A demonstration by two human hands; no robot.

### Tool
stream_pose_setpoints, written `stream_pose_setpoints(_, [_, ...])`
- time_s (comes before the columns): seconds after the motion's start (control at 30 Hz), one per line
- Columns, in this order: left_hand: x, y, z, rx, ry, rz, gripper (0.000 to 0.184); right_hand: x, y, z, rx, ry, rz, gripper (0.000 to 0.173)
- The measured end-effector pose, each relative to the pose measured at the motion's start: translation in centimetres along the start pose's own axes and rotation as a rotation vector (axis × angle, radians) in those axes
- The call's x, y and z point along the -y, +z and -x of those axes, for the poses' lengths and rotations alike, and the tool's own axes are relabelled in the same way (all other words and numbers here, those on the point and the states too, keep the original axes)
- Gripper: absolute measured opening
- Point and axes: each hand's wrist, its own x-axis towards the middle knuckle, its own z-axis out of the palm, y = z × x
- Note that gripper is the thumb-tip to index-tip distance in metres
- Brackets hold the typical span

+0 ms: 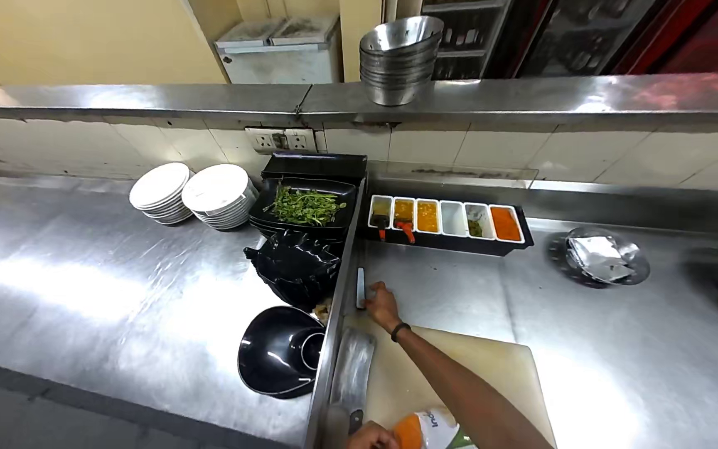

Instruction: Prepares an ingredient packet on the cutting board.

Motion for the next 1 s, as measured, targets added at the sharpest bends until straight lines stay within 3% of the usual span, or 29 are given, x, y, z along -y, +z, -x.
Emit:
stream_pose_setpoints(0.1, [-0.3,0.1,0.1,0.007,-0.018,0.013,0.015,-1.0,-1.2,1.5,-0.004,-0.179,-0.349,0.058])
stream_pose_setpoints(0.17, [-0.4,0.1,0.0,0.005,-0.015,0.012,0.014,-1.5,-2.8,3.5,0.02,-0.246,-0.443,0.06])
stream_pose_setpoints(0.23, [-0.4,0.1,0.1,0.007,-0.013,0.008,0.012,-2.3,-4.5,6.2,0.027,-0.279,-0.378,0.051])
stream_pose_setpoints(0.33, [-0.3,0.1,0.0,0.019,-0.019,0.002,0.01,-5.0,-6.2,8.7,0.14,-0.27,-0.082,0.024])
stream_pose_setpoints(0.43, [0.0,0.1,-0.1,0.028,-0.005,-0.005,0.01,-7.8,-7.1,12.1,0.365,-0.209,0.23,0.022])
stream_pose_setpoints(0.5, [-0.2,0.3,0.1,0.015,-0.008,-0.015,0.009,-8.9,-7.0,14.3,0.414,-0.154,0.342,0.023])
stream_pose_setpoints(0.73, [-0.6,0.6,0.5,-0.014,-0.018,-0.027,0.011,-8.9,-5.6,16.1,0.278,-0.02,0.367,0.025])
stream_pose_setpoints(1.0, [-1.1,0.9,0.4,-0.038,-0.082,-0.033,0.027,-8.6,-5.7,16.3,0.184,0.099,0.333,0.023])
